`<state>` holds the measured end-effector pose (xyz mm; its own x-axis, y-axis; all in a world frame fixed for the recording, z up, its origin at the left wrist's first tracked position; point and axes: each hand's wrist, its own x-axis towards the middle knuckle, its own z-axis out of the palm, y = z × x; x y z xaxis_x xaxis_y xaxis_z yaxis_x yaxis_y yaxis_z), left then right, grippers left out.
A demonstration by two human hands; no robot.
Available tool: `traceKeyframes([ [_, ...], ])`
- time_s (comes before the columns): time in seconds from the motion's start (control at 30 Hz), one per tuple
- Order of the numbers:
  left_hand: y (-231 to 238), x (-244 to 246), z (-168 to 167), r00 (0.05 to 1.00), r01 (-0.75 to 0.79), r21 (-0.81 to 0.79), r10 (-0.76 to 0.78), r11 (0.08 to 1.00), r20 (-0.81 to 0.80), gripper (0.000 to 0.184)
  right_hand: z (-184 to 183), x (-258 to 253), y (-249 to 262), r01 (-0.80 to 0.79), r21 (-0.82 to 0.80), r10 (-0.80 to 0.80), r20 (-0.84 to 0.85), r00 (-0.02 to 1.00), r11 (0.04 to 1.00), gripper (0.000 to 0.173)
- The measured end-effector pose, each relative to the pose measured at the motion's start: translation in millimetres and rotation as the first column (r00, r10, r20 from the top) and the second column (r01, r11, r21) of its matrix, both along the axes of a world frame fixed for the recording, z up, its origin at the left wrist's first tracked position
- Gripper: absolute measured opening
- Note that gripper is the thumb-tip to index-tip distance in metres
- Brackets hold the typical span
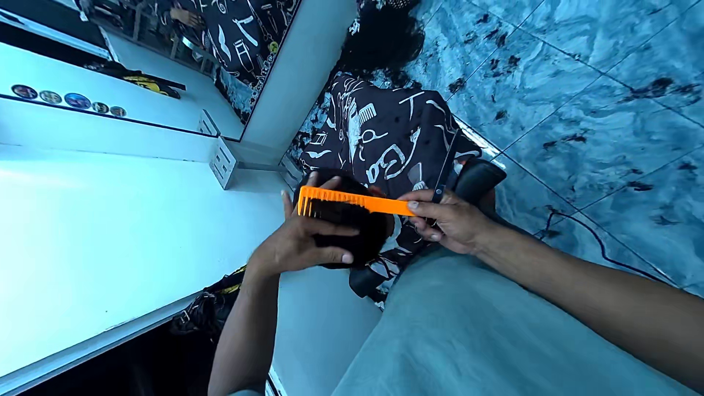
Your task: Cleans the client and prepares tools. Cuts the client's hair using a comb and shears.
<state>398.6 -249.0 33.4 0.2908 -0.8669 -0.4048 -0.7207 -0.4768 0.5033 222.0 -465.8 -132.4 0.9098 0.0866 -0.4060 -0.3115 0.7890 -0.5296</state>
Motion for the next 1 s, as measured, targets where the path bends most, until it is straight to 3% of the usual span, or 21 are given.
traceKeyframes([
  [0.1, -24, 11, 5, 0.984, 0.176, 0.05, -0.176, 0.983, 0.001, 0.056, 5, -9, -3, -0.002, 0.148, 0.016, -0.089, 0.996, 0.989, 0.026],
  [0.17, -36, 14, 10, 0.974, 0.215, 0.039, -0.211, 0.976, -0.077, 0.069, 6, -15, -3, 0.033, 0.265, 0.002, -0.132, 0.991, 0.964, 0.025],
  [0.3, -53, 12, 16, 0.898, 0.069, -0.057, -0.087, 0.996, -0.431, 0.08, 7, -21, 4, 0.161, 0.385, -0.113, -0.144, 0.983, 0.909, 0.023],
  [0.43, -66, 10, 17, 0.926, 0.181, -0.041, -0.184, 0.983, -0.33, 0.105, 13, -24, 11, 0.278, 0.385, -0.28, -0.053, 0.959, 0.88, 0.024],
  [0.5, -62, 5, 15, 0.923, 0.1, -0.134, -0.142, 0.986, -0.357, 0.091, 17, -23, 13, 0.299, 0.133, -0.317, 0.138, 0.938, 0.945, 0.026],
  [0.57, -56, -2, 13, 0.893, -0.072, -0.193, -0.023, 0.978, -0.449, 0.056, 15, -25, 17, 0.349, -0.331, -0.232, 0.344, 0.91, 0.877, 0.027],
  [0.63, -52, -10, 12, 0.892, -0.237, -0.143, 0.156, 0.961, -0.425, 0.042, 16, -29, 14, 0.216, -0.575, -0.09, 0.24, 0.967, 0.789, 0.029],
  [0.73, -52, -11, 10, 0.892, -0.194, -0.095, 0.135, 0.976, -0.43, 0.049, 15, -33, -7, -0.119, -0.549, 0.095, -0.073, 0.993, 0.827, 0.04],
  [0.83, -51, -14, 9, 0.917, -0.148, -0.126, 0.088, 0.981, -0.39, 0.047, 13, -31, -25, -0.276, -0.59, 0.256, -0.119, 0.959, 0.759, 0.048],
  [0.9, -47, -12, 10, 0.936, -0.115, -0.106, 0.072, 0.988, -0.343, 0.049, 10, -25, -33, -0.23, -0.768, 0.361, 0.002, 0.932, 0.598, 0.041],
  [1.0, -44, -14, 12, 0.947, -0.132, -0.115, 0.091, 0.985, -0.307, 0.043, 18, -7, -40, -0.045, -0.925, 0.495, 0.161, 0.854, 0.378, 0.046],
])
